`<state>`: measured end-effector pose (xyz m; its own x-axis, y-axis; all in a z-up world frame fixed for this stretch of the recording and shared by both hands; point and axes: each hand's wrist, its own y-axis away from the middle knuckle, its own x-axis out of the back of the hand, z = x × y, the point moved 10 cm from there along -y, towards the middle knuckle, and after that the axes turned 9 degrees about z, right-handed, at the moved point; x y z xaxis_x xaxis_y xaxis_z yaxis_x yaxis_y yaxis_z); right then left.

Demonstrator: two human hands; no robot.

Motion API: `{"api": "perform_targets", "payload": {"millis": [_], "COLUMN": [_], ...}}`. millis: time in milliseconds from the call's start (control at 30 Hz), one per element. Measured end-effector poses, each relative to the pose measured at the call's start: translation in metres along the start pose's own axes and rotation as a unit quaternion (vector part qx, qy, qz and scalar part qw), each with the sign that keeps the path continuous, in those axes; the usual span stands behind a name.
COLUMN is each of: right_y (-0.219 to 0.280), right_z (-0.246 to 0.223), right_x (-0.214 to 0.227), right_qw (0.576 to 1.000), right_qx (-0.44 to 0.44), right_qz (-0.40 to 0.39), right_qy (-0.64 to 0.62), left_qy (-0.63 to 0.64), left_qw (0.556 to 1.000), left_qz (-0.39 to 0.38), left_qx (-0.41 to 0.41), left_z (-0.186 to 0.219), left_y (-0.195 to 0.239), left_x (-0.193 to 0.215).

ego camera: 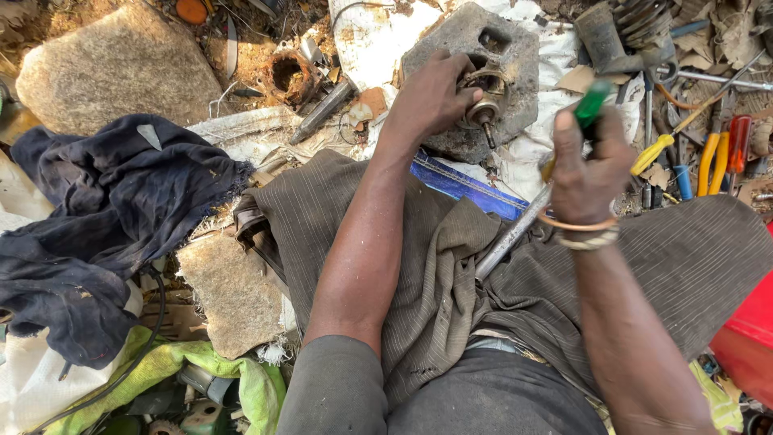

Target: The person sits on the ground and uses a screwdriver to pry and remove components from a circular mechanical part. They repeatedly insert the tool into the part, twist it, and extract small pieces, placing them aside on the ground.

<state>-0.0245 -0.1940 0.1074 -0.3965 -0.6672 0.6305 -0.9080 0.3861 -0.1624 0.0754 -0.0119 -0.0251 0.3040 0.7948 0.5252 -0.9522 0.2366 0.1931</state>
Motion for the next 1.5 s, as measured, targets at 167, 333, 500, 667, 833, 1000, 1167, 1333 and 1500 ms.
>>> {"api": "perform_targets", "payload": {"millis": [167,333,500,667,833,1000,1167,1333,1500], "right_y": [-0.007,0.009,0.026,0.037,0.042,0.043,0.04,0.037,0.03], "right_z": [-0.07,-0.092,-0.071,-0.067,-0.056,-0.046,-0.044,-0.058,-0.075], "right_x": [0.061,0.06,0.036,0.031,0.03,0.032,0.029,0.025,0.023], "right_qw": [0.983,0.972,0.986,0.984,0.985,0.982,0.982,0.975,0.973], "right_qx": [0.161,0.219,0.154,0.168,0.156,0.167,0.167,0.209,0.216], "right_qz": [-0.004,0.01,-0.004,-0.005,-0.025,-0.032,-0.039,-0.062,-0.078], "right_qy": [-0.087,-0.086,-0.07,-0.053,-0.075,-0.079,-0.077,-0.041,-0.018], "left_qy": [0.025,0.007,-0.001,0.008,-0.019,-0.028,-0.023,-0.015,-0.009], "left_qw": [0.994,1.0,0.999,0.998,0.995,0.998,0.998,0.998,0.999], "left_qz": [-0.08,-0.004,0.012,-0.013,-0.032,-0.029,-0.013,0.002,-0.008], "left_qx": [0.067,-0.025,-0.036,-0.068,-0.089,-0.057,-0.065,-0.063,-0.048], "left_z": [-0.021,-0.002,0.009,0.014,0.015,0.008,0.01,0.014,0.014], "left_y": [0.001,0.003,0.011,0.014,0.013,0.01,0.008,0.009,0.013], "left_x": [-0.017,-0.002,-0.004,-0.006,-0.013,-0.019,-0.021,-0.013,-0.009]}}
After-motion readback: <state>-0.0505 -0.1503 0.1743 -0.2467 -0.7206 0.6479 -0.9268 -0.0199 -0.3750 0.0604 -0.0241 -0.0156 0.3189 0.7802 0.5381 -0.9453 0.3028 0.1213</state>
